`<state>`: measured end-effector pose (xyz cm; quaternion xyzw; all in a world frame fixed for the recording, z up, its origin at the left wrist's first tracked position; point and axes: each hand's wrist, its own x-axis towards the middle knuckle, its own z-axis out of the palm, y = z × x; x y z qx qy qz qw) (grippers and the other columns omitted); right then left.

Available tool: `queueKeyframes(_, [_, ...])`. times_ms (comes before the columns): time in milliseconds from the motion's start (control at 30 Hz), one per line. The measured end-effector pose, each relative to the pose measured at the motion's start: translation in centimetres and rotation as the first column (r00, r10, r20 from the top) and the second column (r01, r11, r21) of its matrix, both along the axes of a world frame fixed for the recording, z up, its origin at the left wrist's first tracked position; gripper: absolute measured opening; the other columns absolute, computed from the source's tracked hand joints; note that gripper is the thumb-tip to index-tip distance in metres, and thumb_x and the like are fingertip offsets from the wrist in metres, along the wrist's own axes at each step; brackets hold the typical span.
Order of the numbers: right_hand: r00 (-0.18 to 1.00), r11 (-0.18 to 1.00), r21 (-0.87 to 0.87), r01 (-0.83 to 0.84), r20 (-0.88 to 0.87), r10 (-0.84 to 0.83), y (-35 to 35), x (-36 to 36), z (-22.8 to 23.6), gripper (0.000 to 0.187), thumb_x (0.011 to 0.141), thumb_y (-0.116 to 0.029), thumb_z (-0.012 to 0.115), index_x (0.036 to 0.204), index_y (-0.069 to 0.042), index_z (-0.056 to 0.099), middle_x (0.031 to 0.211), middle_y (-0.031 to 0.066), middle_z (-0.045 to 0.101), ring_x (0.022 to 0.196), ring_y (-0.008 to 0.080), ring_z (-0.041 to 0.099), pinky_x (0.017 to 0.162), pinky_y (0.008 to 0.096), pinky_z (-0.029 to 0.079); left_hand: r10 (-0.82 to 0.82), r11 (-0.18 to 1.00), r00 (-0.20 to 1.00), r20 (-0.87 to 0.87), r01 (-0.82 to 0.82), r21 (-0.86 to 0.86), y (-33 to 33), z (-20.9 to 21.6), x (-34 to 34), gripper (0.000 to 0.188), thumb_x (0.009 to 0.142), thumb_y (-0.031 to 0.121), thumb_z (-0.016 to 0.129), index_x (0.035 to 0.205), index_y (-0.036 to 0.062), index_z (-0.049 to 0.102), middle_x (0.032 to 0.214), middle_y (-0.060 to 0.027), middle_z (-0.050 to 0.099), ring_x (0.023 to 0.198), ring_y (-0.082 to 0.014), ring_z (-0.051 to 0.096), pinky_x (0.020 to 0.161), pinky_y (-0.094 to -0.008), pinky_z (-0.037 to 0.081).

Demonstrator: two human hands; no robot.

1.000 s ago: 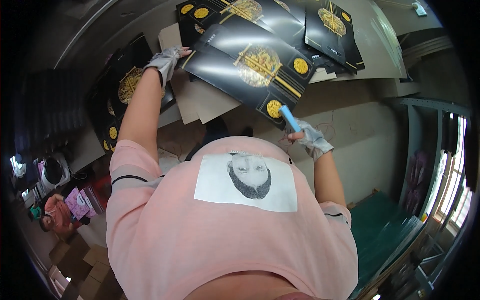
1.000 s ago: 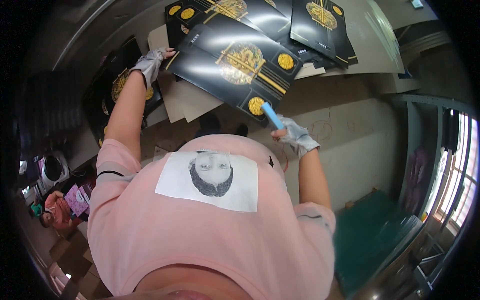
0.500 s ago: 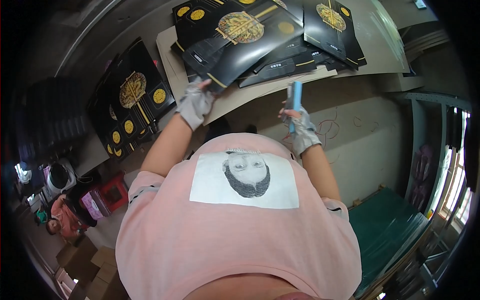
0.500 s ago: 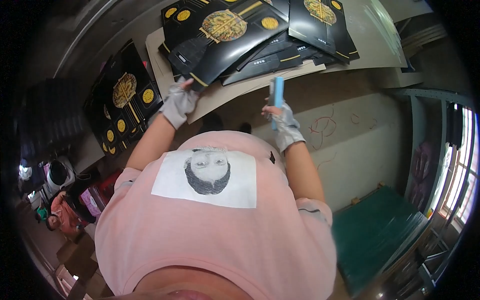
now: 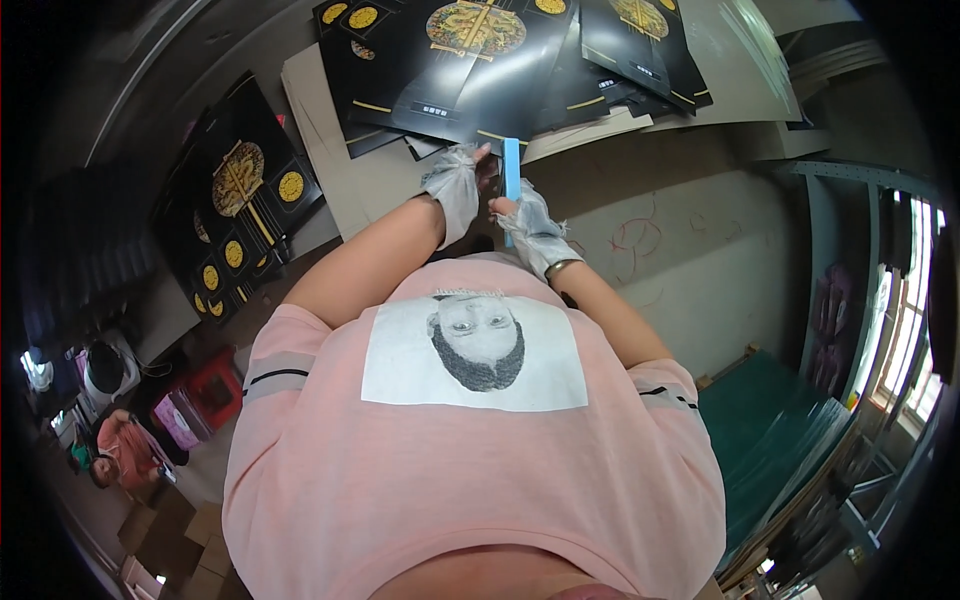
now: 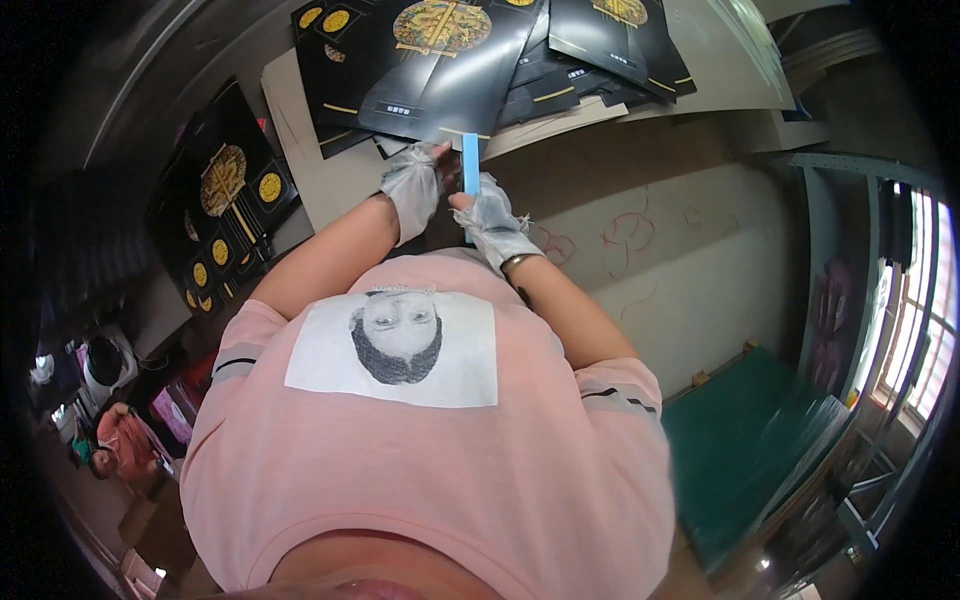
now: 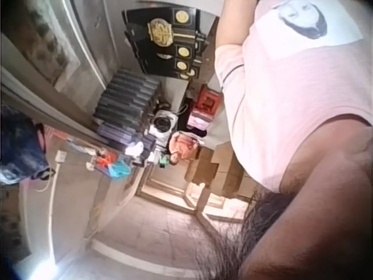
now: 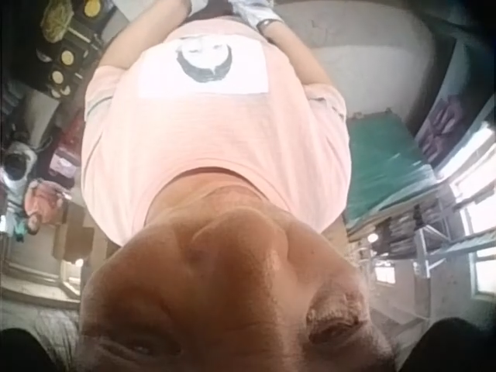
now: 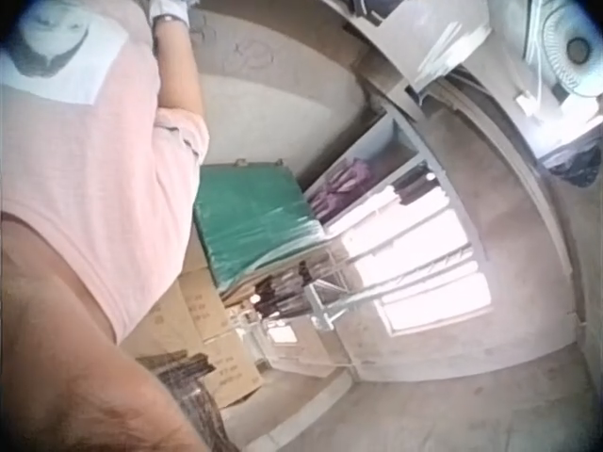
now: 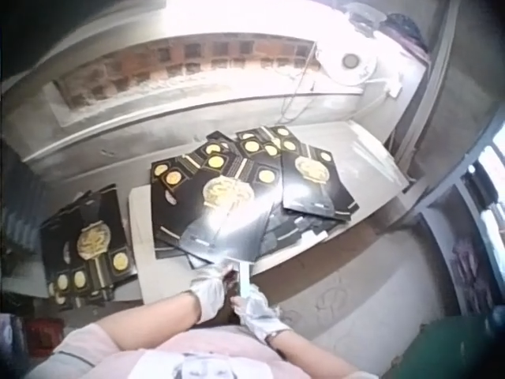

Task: Applying blue adhesive tape to the edges of flat black folder-like packages using a handheld applicator.

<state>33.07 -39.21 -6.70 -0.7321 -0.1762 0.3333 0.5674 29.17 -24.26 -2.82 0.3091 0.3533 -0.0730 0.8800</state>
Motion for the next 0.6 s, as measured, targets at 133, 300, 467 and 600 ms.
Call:
queueKeyframes(133, [0.989, 0.994, 0.038, 0.102, -0.109, -0.098, -0.2, 0.1, 0.6, 0.023, 0.075, -0.013, 0.064, 0.094, -0.002, 0.057, 0.077, 0.0109, 0.059, 0.069, 0.025, 0.06, 0.061, 0.0372, 0.048, -0.039, 0.993, 0.999, -0.032, 0.035, -0.116, -1.4, -0.5, -0.2, 0.029, 0.084, 0.034, 0.061, 0.101, 0.0109, 0.054, 0.095, -0.0048, 0.06, 0.089, -0.0183, 0.056, 0.073, -0.0294, 0.042])
queueKeyframes(300, [0.906, 0.982, -0.069, 0.175, -0.378, -0.189, -0.7, 0.1, 4.8, 0.018, 0.08, -0.009, 0.061, 0.094, -0.001, 0.052, 0.069, 0.0061, 0.055, 0.057, 0.0159, 0.056, 0.052, 0.0289, 0.05, 0.106, 0.994, 0.99, -0.096, -0.109, -0.019, 0.9, -1.8, -1.5, 0.034, 0.086, 0.041, 0.056, 0.107, 0.0146, 0.052, 0.095, -0.0055, 0.06, 0.088, -0.02, 0.057, 0.07, -0.0338, 0.044])
queueKeyframes(467, [0.882, 0.974, 0.01, 0.227, -0.426, -0.201, -2.2, 1.0, 3.3, 0.019, 0.079, -0.008, 0.063, 0.093, -0.002, 0.051, 0.069, 0.0053, 0.054, 0.055, 0.0159, 0.055, 0.05, 0.0288, 0.049, 0.592, 0.806, 0.797, -0.12, -0.585, 0.087, 6.6, 0.2, -4.2, 0.042, 0.085, 0.041, 0.057, 0.114, 0.0113, 0.05, 0.106, -0.0061, 0.059, 0.094, -0.0228, 0.056, 0.077, -0.0333, 0.044])
queueKeyframes(600, [0.891, 0.973, 0.012, 0.231, -0.404, -0.206, -2.3, 1.1, 3.1, 0.02, 0.078, -0.006, 0.064, 0.092, -0.003, 0.051, 0.067, 0.0051, 0.052, 0.051, 0.0155, 0.053, 0.047, 0.0291, 0.047, 0.471, 0.882, 0.871, -0.142, -0.464, 0.083, 12.5, -1.0, -4.9, 0.024, 0.084, 0.032, 0.062, 0.1, 0.0168, 0.052, 0.093, -0.0042, 0.058, 0.084, -0.0174, 0.058, 0.06, -0.0288, 0.047])
